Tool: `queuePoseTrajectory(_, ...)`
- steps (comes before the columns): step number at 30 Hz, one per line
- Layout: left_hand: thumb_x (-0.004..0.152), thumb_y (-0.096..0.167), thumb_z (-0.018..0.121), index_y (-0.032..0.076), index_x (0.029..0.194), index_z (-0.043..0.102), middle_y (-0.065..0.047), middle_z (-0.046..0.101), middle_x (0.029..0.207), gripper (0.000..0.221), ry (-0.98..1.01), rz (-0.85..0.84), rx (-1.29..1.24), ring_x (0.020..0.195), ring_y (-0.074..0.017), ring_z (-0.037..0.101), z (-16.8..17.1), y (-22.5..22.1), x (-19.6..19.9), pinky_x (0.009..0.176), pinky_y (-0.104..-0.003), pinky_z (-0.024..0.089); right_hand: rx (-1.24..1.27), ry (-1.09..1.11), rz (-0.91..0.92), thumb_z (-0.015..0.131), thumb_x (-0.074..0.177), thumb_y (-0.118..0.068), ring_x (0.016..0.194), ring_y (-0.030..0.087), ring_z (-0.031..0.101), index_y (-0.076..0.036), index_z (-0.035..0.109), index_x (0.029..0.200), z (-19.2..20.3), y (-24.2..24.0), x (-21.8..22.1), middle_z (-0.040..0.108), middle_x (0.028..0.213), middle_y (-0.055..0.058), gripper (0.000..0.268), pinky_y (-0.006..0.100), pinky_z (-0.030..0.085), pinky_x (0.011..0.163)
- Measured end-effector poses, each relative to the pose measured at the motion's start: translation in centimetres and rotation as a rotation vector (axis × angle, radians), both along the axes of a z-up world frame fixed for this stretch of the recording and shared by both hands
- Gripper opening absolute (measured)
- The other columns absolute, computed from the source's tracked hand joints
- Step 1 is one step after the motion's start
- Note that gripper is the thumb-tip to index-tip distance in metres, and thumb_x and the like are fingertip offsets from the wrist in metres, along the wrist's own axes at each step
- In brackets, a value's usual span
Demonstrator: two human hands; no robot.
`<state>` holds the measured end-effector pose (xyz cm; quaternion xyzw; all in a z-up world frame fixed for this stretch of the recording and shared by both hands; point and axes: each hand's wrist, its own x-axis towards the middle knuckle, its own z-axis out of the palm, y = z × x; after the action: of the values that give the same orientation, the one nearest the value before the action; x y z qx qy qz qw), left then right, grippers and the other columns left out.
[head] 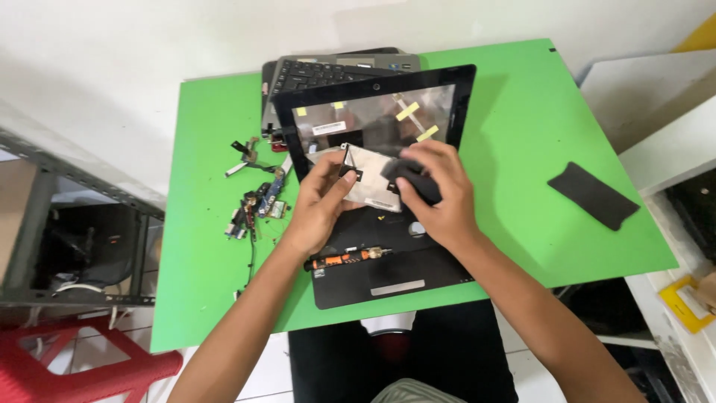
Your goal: The person is assembling a laptop by connecting internal ribbon cables, installing a hard drive, and securing the keyboard using a screwdriver.
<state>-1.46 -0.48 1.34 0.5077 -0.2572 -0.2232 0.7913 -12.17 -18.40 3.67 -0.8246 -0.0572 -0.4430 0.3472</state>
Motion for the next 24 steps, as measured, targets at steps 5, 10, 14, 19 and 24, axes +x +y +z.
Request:
queuePoseTrajectory(5, 0.102, 0.012, 0.063, 0.006, 0.118, 0.062, -0.003, 0.054, 0.098, 0.017, -0.306, 0.091, 0.069, 0.091, -0.0143, 0.063, -1.5, 0.4, 1.9, 0.074, -0.036, 0.063, 0.12, 0.091, 0.043, 0.073, 0.097, -0.009, 0.106, 0.034, 0.071, -0.008, 0.071, 0.129, -1.0, -0.3, 0.1, 0.071, 0.113, 0.015, 0.032, 0.042, 0.055, 0.091)
queuePoseTrajectory(10, 0.088, 0.015, 0.083, 0.005, 0.092, 0.064, -0.009, 0.061, 0.069, 0.022, -0.78, 0.148, 0.295, 0.065, -0.0254, 0.072, 1.2, 2.1, 2.2, 0.056, -0.034, 0.062, 0.081, 0.102, 0.047, 0.068, 0.1, -0.006, 0.103, 0.034, 0.072, -0.005, 0.073, 0.12, -0.9, -1.1, 0.1, 0.073, 0.11, 0.013, 0.021, 0.043, 0.054, 0.093)
queuePoseTrajectory(14, 0.088, 0.033, 0.081, 0.012, 0.069, 0.068, -0.006, 0.055, 0.047, 0.031, -0.911, 0.208, 0.373, 0.043, -0.0222, 0.055, 2.2, 4.5, 3.9, 0.047, -0.033, 0.047, 0.196, 0.134, 0.108, 0.055, 0.107, -0.01, 0.099, 0.028, 0.07, -0.004, 0.069, 0.119, -2.3, -1.9, 0.4, 0.073, 0.107, 0.014, 0.02, 0.043, 0.054, 0.091)
queuePoseTrajectory(19, 0.102, 0.024, 0.07, 0.014, 0.061, 0.059, -0.003, 0.043, 0.041, 0.043, -0.9, 0.656, 0.583, 0.041, -0.0189, 0.041, 2.1, 8.9, 8.8, 0.05, -0.031, 0.036, 0.285, 0.192, 0.065, 0.054, 0.108, -0.008, 0.092, 0.023, 0.067, -0.006, 0.068, 0.117, -2.4, -1.9, 0.6, 0.073, 0.101, 0.012, 0.018, 0.042, 0.054, 0.088)
queuePoseTrajectory(24, 0.087, 0.046, 0.079, 0.013, 0.114, 0.074, -0.005, 0.076, 0.09, 0.043, -0.675, 0.378, 1.211, 0.085, -0.0281, 0.067, 3.7, 11.4, 8.2, 0.076, -0.047, 0.052, 0.146, 0.251, -0.084, 0.054, 0.108, -0.007, 0.087, 0.045, 0.068, -0.006, 0.066, 0.118, -2.7, -2.5, 0.4, 0.071, 0.096, 0.022, 0.015, 0.05, 0.053, 0.079)
